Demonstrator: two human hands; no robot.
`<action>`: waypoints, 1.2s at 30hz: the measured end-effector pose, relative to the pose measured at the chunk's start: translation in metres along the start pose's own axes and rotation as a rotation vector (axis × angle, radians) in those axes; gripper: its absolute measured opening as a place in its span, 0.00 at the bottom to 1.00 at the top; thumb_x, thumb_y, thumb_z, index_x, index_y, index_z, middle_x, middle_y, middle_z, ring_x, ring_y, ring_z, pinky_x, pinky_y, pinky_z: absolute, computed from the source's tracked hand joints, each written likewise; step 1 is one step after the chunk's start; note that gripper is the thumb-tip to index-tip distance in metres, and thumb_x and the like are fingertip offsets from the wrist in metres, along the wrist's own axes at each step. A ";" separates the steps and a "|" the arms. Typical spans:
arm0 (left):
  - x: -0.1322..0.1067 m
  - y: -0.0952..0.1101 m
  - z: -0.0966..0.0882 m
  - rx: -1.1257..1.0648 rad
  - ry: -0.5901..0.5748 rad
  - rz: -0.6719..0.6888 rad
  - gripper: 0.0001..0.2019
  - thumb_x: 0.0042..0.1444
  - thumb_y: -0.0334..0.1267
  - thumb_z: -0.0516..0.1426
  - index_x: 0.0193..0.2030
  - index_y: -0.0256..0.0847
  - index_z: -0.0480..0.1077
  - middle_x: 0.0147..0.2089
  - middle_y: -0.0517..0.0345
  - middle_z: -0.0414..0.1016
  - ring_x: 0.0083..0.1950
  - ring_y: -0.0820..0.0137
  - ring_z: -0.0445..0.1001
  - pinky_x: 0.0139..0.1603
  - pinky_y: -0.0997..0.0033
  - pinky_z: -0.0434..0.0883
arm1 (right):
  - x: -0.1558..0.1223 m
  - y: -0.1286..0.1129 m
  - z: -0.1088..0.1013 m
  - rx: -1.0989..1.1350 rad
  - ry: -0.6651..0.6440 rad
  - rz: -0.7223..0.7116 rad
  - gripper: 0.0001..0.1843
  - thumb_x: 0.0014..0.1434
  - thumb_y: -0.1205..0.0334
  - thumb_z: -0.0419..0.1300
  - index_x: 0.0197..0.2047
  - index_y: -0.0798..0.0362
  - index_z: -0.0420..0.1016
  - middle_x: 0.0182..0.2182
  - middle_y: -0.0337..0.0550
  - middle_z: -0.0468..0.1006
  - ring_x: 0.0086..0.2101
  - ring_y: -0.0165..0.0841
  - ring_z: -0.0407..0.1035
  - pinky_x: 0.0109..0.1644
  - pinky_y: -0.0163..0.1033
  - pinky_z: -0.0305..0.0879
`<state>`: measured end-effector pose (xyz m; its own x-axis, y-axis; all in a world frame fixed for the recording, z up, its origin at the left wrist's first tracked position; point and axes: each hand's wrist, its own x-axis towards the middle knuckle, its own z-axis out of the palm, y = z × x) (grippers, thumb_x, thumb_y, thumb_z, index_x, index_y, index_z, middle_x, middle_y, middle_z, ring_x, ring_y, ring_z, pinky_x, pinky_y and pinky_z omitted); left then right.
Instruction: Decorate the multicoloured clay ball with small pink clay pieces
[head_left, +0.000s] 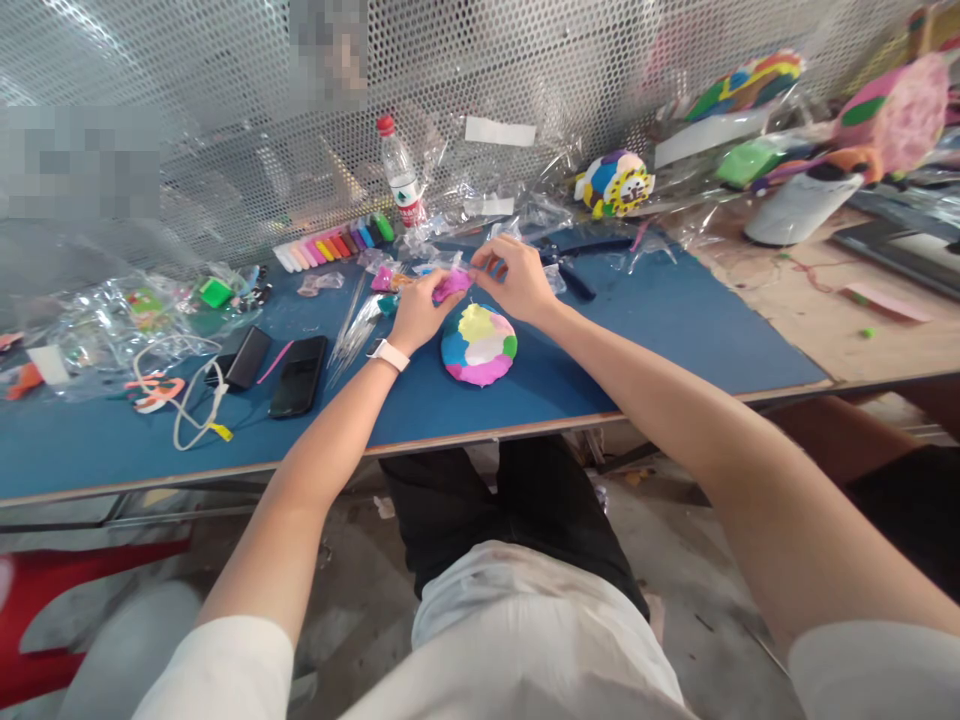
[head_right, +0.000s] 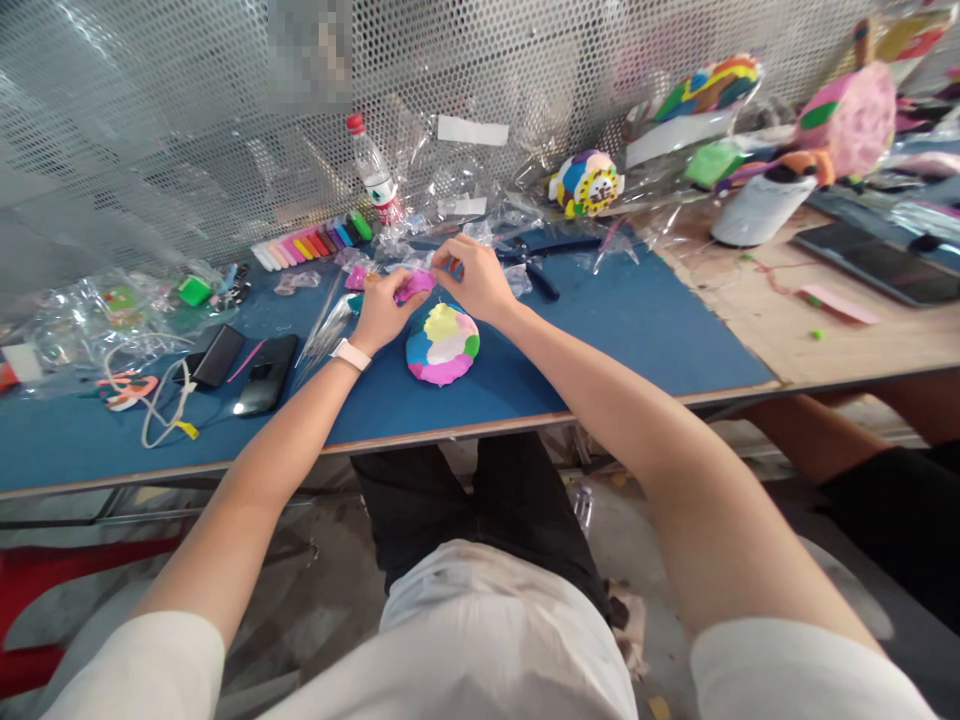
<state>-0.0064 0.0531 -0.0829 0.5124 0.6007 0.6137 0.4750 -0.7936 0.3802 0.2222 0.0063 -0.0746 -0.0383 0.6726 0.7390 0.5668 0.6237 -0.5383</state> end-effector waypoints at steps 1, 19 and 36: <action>0.000 0.000 0.000 -0.003 -0.003 0.001 0.09 0.70 0.43 0.68 0.50 0.42 0.77 0.43 0.55 0.83 0.44 0.62 0.80 0.47 0.64 0.72 | 0.000 0.000 0.000 -0.007 0.001 -0.004 0.04 0.67 0.58 0.68 0.41 0.47 0.83 0.42 0.46 0.84 0.40 0.42 0.78 0.48 0.52 0.80; -0.001 0.000 0.000 -0.004 -0.040 -0.011 0.10 0.71 0.45 0.66 0.50 0.43 0.77 0.45 0.52 0.84 0.47 0.59 0.81 0.51 0.60 0.75 | 0.001 0.000 -0.002 -0.040 -0.037 0.033 0.08 0.68 0.54 0.68 0.44 0.45 0.89 0.42 0.46 0.89 0.43 0.46 0.79 0.55 0.57 0.79; 0.000 -0.004 0.001 0.004 -0.040 -0.001 0.09 0.70 0.46 0.66 0.47 0.44 0.76 0.42 0.53 0.83 0.44 0.60 0.80 0.48 0.60 0.73 | 0.003 0.001 -0.003 -0.036 -0.017 0.044 0.08 0.67 0.54 0.68 0.40 0.45 0.89 0.42 0.45 0.89 0.43 0.46 0.80 0.57 0.57 0.78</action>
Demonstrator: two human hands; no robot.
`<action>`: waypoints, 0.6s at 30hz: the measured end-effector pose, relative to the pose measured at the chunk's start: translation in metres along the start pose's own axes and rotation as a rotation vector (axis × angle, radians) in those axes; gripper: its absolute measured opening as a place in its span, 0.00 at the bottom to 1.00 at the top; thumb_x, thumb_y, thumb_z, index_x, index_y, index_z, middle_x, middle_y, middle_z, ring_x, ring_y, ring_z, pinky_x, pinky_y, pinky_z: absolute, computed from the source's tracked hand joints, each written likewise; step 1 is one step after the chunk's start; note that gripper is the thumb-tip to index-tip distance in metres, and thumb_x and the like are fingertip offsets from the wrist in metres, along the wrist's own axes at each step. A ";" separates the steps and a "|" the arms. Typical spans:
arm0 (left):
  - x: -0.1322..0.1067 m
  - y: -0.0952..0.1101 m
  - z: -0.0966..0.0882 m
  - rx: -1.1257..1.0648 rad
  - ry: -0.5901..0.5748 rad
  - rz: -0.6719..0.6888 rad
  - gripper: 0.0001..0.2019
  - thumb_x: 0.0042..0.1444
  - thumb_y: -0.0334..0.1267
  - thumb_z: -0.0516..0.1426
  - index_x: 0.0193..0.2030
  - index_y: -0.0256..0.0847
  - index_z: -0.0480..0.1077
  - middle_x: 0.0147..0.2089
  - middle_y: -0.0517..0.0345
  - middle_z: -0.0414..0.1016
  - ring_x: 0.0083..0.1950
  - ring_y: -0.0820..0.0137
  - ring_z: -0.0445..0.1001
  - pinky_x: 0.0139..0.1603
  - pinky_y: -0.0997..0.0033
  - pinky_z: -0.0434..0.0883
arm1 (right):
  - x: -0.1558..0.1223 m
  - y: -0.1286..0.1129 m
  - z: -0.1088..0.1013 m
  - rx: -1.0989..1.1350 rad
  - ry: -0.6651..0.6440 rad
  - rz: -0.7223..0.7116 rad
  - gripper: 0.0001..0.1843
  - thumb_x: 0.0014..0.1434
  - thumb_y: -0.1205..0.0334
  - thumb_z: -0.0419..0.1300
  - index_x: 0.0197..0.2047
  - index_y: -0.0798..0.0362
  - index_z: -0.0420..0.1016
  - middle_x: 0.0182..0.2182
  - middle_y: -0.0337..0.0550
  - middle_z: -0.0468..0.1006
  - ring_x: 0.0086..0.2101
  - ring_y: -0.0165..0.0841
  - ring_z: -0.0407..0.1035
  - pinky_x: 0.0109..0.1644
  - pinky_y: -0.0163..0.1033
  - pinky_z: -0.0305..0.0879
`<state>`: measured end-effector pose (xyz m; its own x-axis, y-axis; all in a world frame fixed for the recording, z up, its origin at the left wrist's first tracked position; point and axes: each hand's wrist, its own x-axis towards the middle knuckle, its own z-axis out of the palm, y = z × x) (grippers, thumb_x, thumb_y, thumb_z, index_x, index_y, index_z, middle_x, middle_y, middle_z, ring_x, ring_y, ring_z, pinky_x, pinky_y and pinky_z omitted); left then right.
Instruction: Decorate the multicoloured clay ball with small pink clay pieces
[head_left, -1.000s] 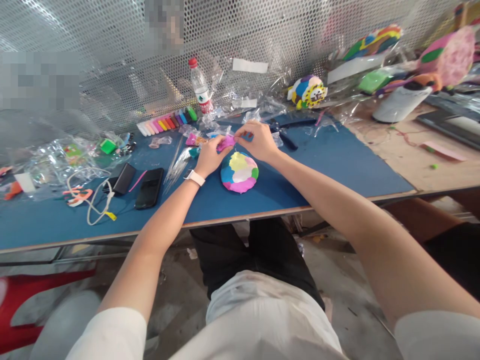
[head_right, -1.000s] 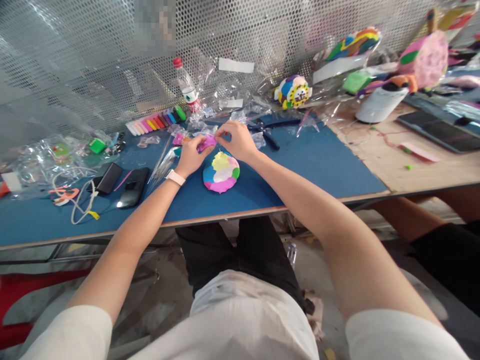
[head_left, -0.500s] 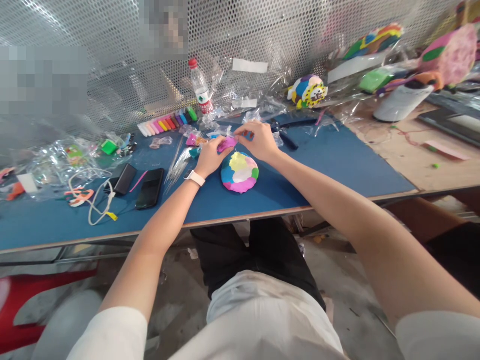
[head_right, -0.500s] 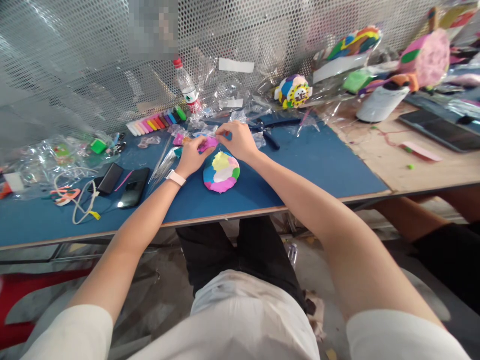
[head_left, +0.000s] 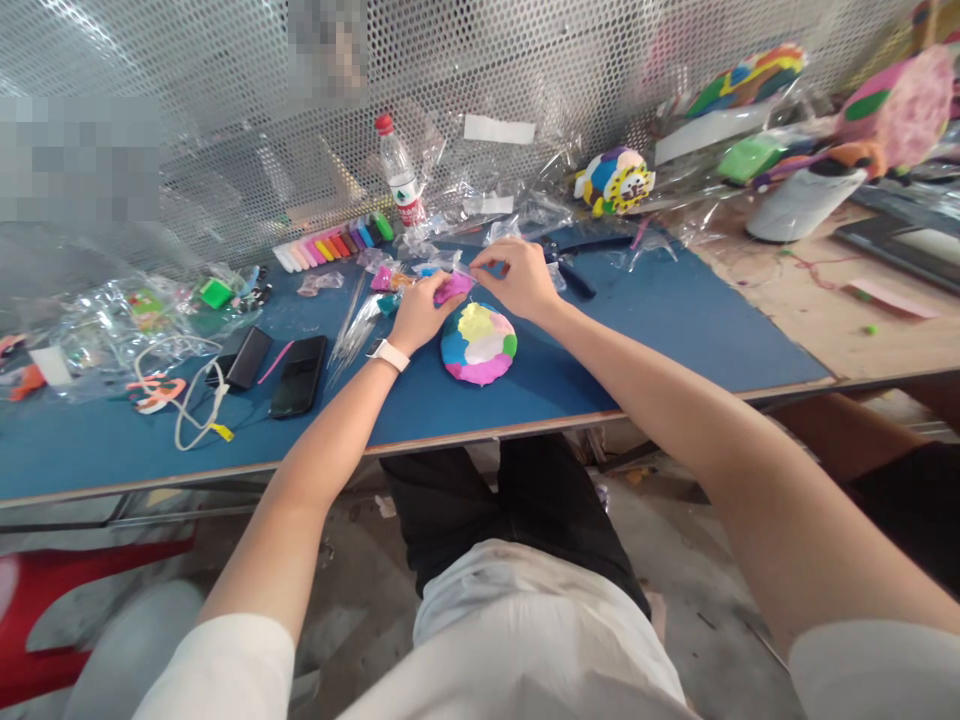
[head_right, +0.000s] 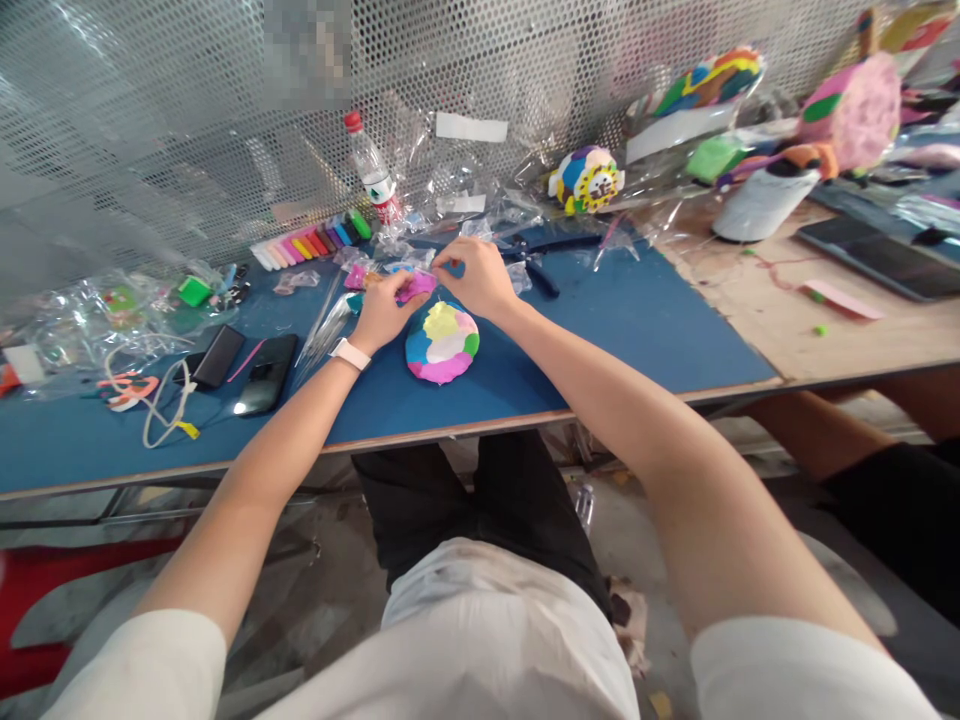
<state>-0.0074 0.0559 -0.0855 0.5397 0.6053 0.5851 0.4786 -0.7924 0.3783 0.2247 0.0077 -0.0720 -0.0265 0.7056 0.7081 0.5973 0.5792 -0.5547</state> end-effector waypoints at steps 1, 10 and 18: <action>0.000 0.000 0.000 0.001 -0.002 0.001 0.09 0.70 0.46 0.66 0.47 0.44 0.76 0.41 0.54 0.83 0.43 0.60 0.80 0.48 0.60 0.73 | 0.000 0.000 0.000 0.000 -0.001 0.003 0.08 0.67 0.54 0.68 0.39 0.45 0.89 0.42 0.45 0.89 0.42 0.46 0.80 0.57 0.57 0.79; 0.000 -0.002 0.000 0.014 0.016 -0.016 0.09 0.69 0.45 0.66 0.46 0.44 0.77 0.40 0.53 0.83 0.42 0.60 0.80 0.46 0.61 0.73 | -0.002 -0.006 -0.002 0.013 -0.035 0.001 0.08 0.66 0.55 0.68 0.38 0.47 0.88 0.42 0.47 0.88 0.40 0.44 0.80 0.55 0.55 0.79; 0.000 0.000 0.001 0.005 -0.005 -0.018 0.08 0.69 0.44 0.68 0.46 0.44 0.77 0.41 0.54 0.83 0.43 0.60 0.80 0.48 0.61 0.74 | -0.002 -0.003 0.000 0.028 -0.068 0.002 0.08 0.66 0.56 0.67 0.43 0.49 0.87 0.42 0.47 0.88 0.39 0.42 0.80 0.52 0.51 0.80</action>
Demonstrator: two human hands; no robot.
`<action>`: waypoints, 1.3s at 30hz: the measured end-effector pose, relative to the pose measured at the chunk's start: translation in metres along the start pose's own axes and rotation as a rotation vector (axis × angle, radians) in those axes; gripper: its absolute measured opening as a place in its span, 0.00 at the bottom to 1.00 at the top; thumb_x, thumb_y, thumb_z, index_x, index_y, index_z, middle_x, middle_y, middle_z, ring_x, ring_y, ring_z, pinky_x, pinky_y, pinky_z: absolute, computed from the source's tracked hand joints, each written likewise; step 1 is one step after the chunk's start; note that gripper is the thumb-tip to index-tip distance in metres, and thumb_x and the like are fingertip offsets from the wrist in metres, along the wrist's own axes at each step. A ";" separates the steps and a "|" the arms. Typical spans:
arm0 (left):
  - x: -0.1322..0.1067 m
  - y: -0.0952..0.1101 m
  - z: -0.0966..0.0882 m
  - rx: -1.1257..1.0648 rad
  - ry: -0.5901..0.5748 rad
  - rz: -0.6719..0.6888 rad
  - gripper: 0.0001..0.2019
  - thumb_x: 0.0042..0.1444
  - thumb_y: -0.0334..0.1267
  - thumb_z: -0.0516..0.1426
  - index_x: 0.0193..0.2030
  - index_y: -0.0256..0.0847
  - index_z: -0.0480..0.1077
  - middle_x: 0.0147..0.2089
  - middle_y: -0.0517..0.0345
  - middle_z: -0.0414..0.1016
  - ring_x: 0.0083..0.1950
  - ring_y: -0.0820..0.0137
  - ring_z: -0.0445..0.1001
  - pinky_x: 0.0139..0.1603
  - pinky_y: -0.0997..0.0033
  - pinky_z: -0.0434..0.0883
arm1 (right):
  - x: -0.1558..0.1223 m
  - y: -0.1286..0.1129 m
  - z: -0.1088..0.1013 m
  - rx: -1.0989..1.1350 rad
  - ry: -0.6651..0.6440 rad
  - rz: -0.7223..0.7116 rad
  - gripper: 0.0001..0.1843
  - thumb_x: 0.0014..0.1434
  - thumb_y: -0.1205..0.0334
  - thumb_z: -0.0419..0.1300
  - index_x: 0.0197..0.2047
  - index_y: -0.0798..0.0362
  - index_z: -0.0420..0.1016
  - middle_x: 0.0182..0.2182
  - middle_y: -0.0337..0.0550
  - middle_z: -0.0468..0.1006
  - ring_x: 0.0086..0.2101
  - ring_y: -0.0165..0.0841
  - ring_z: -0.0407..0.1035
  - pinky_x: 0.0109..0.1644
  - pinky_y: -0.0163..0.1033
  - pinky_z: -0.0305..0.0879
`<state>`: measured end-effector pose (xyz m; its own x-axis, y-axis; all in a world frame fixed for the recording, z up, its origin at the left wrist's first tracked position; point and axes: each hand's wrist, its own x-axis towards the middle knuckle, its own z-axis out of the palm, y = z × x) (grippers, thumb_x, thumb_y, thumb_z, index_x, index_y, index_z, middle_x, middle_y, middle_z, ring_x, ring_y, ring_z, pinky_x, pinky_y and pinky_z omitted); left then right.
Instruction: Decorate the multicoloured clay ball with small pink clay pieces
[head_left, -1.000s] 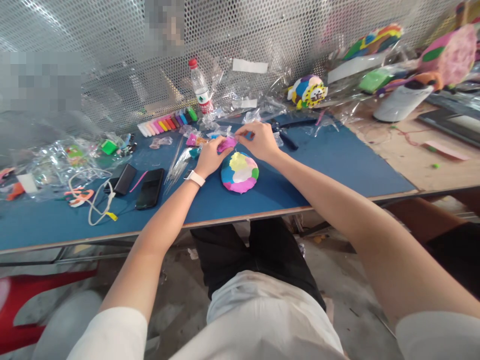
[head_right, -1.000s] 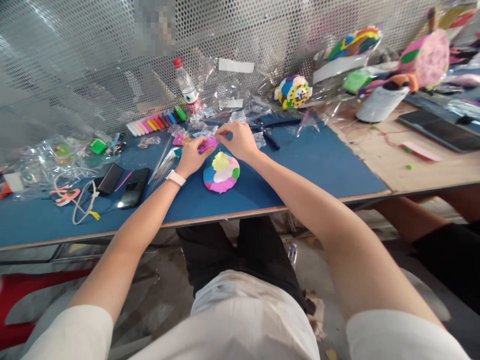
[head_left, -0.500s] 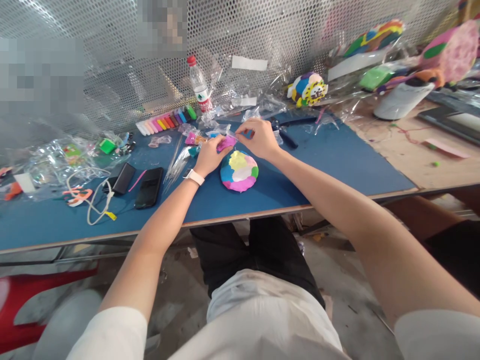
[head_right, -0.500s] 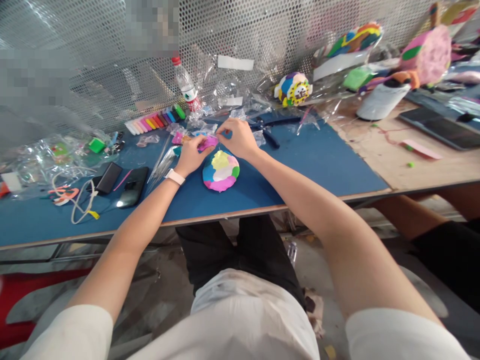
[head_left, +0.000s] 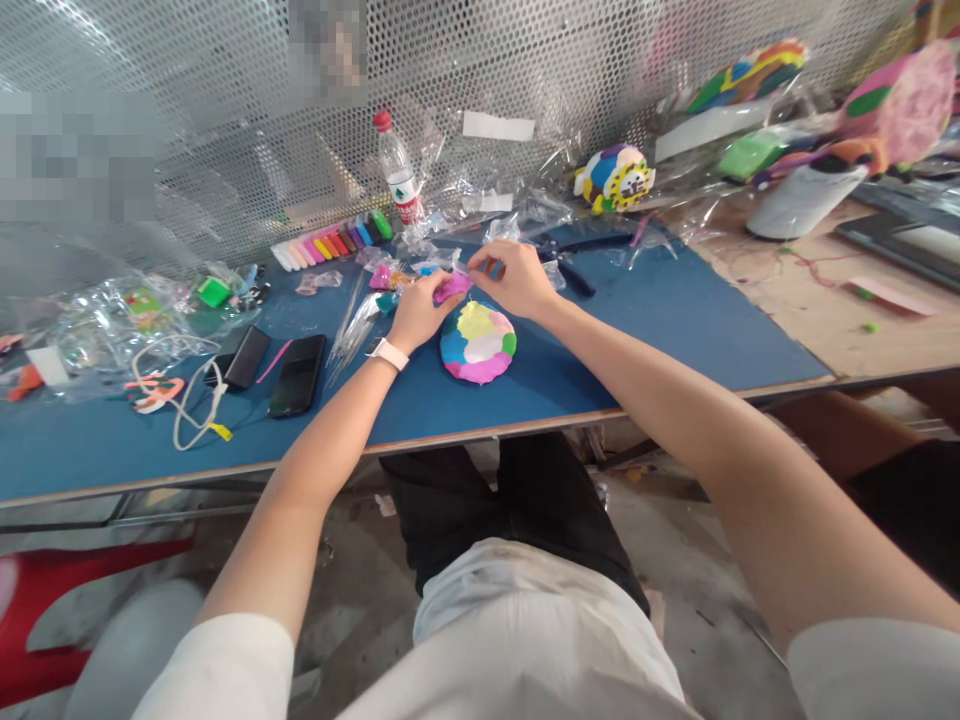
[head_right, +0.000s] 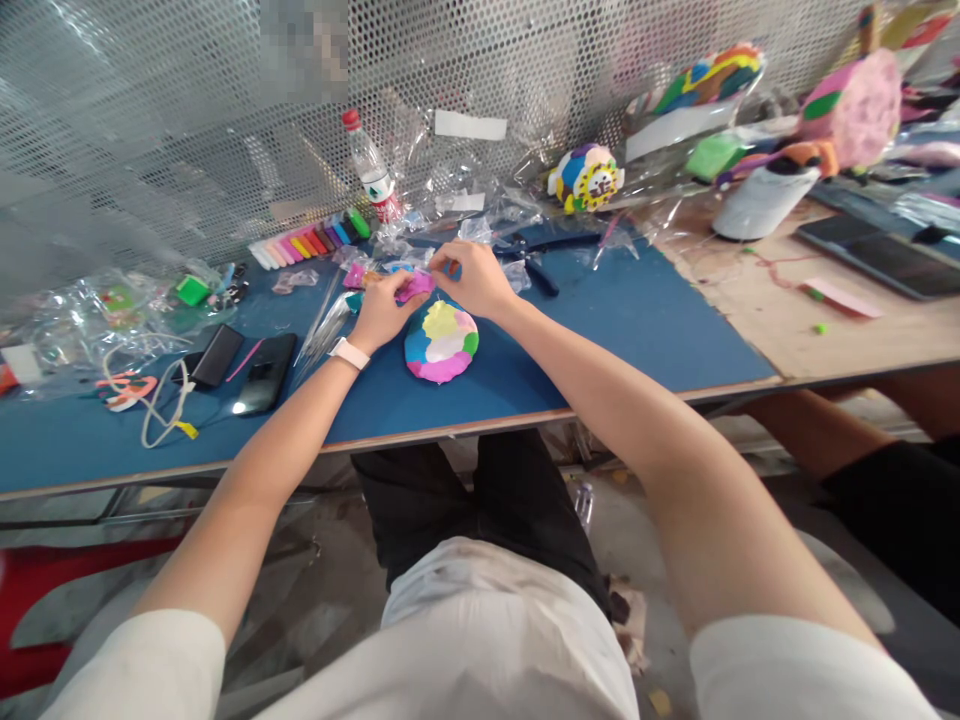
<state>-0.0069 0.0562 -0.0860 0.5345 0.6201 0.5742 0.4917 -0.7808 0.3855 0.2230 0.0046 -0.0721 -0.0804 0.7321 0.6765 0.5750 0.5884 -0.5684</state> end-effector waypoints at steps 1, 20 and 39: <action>0.000 0.000 0.000 -0.001 0.002 -0.001 0.08 0.68 0.44 0.68 0.46 0.44 0.77 0.40 0.54 0.83 0.43 0.60 0.80 0.48 0.61 0.74 | 0.000 0.000 0.000 0.005 -0.013 -0.001 0.08 0.66 0.56 0.67 0.43 0.49 0.87 0.41 0.47 0.88 0.39 0.42 0.80 0.51 0.51 0.80; 0.000 -0.002 0.001 0.018 0.010 0.000 0.07 0.66 0.40 0.69 0.46 0.43 0.78 0.40 0.54 0.83 0.42 0.60 0.80 0.46 0.61 0.72 | -0.001 -0.001 0.000 0.002 -0.031 -0.042 0.09 0.65 0.59 0.66 0.46 0.49 0.87 0.45 0.49 0.88 0.42 0.43 0.81 0.53 0.51 0.79; -0.001 0.005 -0.002 0.068 -0.098 -0.004 0.10 0.68 0.39 0.68 0.53 0.42 0.80 0.48 0.52 0.86 0.51 0.57 0.81 0.55 0.59 0.74 | 0.001 0.001 -0.001 -0.013 -0.040 -0.012 0.05 0.60 0.65 0.64 0.37 0.51 0.83 0.39 0.47 0.86 0.36 0.40 0.78 0.48 0.47 0.76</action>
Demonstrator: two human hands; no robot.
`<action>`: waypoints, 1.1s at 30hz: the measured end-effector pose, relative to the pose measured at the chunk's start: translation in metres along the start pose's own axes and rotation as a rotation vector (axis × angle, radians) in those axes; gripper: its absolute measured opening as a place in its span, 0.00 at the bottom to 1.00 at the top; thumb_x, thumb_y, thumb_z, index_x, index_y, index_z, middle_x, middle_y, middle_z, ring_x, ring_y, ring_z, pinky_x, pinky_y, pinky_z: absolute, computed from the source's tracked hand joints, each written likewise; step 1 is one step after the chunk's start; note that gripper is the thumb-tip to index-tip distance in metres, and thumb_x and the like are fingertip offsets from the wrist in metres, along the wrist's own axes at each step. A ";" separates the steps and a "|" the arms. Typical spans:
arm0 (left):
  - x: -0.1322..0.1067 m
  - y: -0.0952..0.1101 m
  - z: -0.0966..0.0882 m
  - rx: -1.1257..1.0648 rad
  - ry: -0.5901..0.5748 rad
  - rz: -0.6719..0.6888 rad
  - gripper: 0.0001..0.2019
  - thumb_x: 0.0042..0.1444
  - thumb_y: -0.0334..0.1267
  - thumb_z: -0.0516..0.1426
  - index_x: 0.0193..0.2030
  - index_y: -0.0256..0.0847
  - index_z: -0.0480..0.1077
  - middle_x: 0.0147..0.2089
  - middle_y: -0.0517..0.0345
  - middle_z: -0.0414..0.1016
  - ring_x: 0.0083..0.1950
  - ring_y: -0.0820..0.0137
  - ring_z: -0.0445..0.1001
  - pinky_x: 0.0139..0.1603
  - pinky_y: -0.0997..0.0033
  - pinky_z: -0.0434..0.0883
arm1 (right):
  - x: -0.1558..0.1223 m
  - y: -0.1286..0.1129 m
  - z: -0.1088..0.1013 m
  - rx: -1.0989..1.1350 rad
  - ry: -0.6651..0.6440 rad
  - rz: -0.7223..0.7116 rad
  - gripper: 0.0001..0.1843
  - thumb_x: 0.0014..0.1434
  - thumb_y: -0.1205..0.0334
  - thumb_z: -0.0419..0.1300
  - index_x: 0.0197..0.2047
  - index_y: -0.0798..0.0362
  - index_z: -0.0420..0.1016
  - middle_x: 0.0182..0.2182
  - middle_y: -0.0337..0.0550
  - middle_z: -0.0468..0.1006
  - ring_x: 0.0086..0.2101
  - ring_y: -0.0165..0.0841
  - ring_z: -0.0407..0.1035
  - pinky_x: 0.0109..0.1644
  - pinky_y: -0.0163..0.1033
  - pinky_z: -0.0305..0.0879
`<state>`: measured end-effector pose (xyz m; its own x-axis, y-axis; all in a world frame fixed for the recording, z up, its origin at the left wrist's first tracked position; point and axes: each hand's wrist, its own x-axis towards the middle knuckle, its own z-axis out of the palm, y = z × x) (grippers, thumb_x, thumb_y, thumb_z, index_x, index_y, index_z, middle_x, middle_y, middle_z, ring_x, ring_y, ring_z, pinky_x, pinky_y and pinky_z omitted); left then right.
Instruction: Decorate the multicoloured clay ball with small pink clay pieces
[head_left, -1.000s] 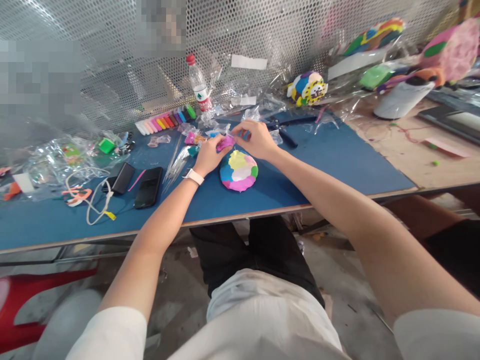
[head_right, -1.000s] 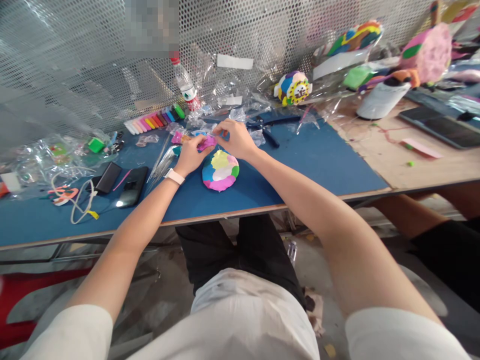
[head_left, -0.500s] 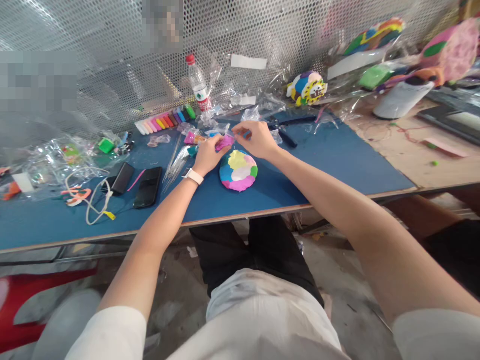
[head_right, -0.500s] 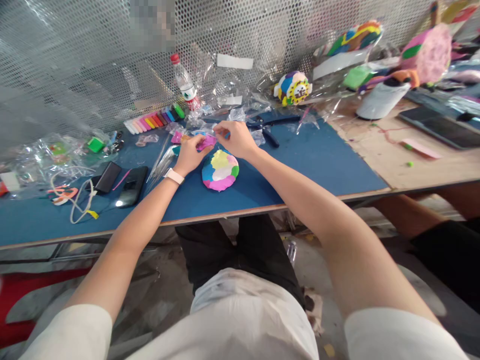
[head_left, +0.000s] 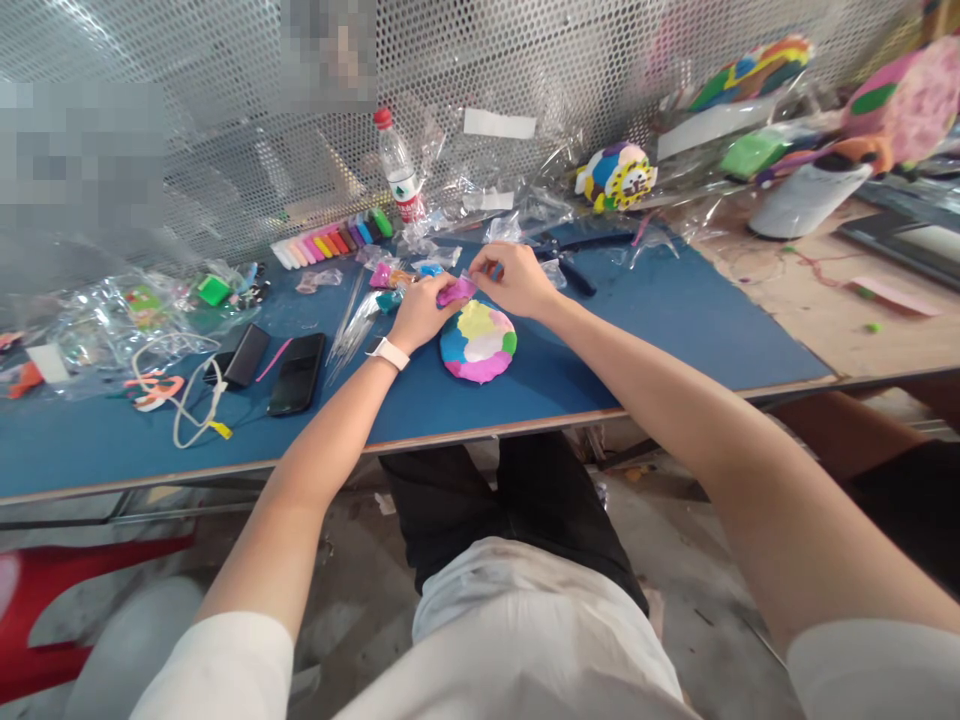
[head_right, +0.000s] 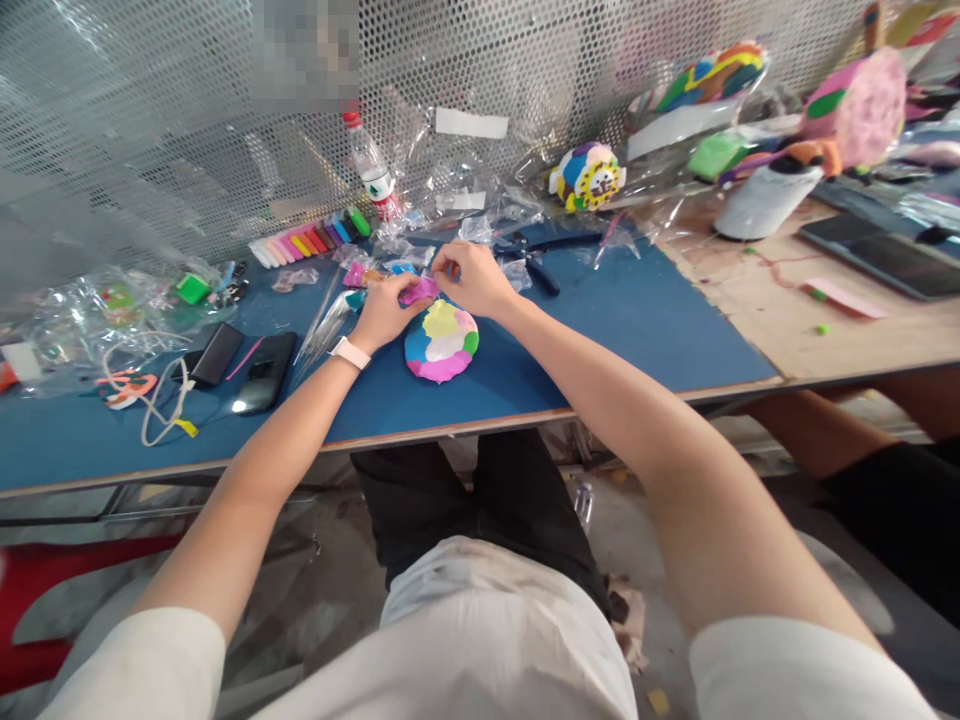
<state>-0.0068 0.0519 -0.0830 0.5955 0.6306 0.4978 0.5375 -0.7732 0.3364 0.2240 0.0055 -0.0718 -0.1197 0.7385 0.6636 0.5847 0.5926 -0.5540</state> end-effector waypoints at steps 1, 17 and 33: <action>0.000 0.001 0.000 0.007 0.000 -0.005 0.10 0.68 0.39 0.68 0.53 0.42 0.81 0.48 0.52 0.86 0.51 0.57 0.81 0.55 0.59 0.74 | 0.000 0.000 0.000 0.001 -0.003 -0.007 0.04 0.59 0.65 0.64 0.36 0.51 0.82 0.38 0.47 0.86 0.36 0.39 0.77 0.47 0.46 0.75; 0.000 -0.002 0.001 -0.001 0.010 0.007 0.11 0.68 0.41 0.69 0.54 0.41 0.80 0.47 0.51 0.85 0.50 0.57 0.81 0.54 0.59 0.75 | -0.001 0.001 0.000 0.027 -0.033 -0.013 0.04 0.60 0.62 0.67 0.39 0.50 0.78 0.39 0.47 0.85 0.36 0.39 0.76 0.45 0.46 0.75; -0.001 0.000 -0.001 -0.007 -0.005 -0.003 0.10 0.68 0.41 0.68 0.53 0.42 0.80 0.48 0.51 0.86 0.50 0.56 0.82 0.55 0.58 0.76 | -0.002 -0.001 -0.002 0.077 -0.042 0.018 0.11 0.60 0.62 0.69 0.46 0.49 0.75 0.36 0.44 0.85 0.33 0.38 0.76 0.44 0.47 0.75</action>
<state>-0.0076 0.0515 -0.0825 0.5969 0.6331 0.4929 0.5348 -0.7719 0.3438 0.2255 0.0022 -0.0714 -0.1445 0.7608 0.6326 0.5234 0.6014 -0.6036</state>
